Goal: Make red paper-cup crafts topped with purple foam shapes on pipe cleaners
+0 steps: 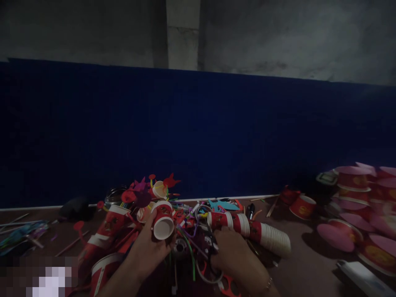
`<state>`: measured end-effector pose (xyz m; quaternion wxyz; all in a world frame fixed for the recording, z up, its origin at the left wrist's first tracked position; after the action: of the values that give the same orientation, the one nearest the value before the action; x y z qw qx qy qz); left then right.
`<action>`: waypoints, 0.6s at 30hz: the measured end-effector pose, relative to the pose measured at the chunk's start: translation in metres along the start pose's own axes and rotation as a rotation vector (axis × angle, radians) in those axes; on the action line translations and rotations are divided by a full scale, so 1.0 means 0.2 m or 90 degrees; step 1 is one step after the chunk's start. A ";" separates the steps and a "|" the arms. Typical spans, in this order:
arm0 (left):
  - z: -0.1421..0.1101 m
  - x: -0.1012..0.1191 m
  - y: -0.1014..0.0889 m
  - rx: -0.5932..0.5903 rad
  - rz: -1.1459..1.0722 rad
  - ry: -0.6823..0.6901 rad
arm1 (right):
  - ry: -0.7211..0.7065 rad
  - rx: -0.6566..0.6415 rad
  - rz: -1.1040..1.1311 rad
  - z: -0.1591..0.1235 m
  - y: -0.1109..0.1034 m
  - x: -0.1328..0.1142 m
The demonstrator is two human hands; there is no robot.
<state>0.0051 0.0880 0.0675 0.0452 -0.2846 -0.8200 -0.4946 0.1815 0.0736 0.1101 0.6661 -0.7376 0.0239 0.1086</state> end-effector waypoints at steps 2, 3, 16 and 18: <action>-0.01 0.01 0.01 0.005 -0.009 0.032 | -0.043 0.044 0.100 -0.05 -0.09 -0.07; -0.02 0.02 0.01 0.010 -0.003 0.037 | -0.086 0.048 0.144 -0.07 -0.11 -0.12; 0.00 0.01 -0.01 0.038 0.045 0.069 | -0.141 0.031 0.173 -0.13 -0.05 -0.30; 0.00 0.01 -0.01 0.035 0.035 0.072 | -0.137 0.032 0.173 -0.13 -0.06 -0.30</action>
<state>0.0019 0.0888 0.0658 0.1130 -0.2770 -0.8212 -0.4859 0.1273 0.0433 0.1351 0.6621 -0.6948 0.0550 0.2753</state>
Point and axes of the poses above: each hand's wrist, its own z-axis towards the middle knuckle, its own y-axis out of the palm, x = y × z, the point moved 7 cm from there along z, towards the middle knuckle, and after that the axes turned 2 degrees about -z, right-handed, at the moved point
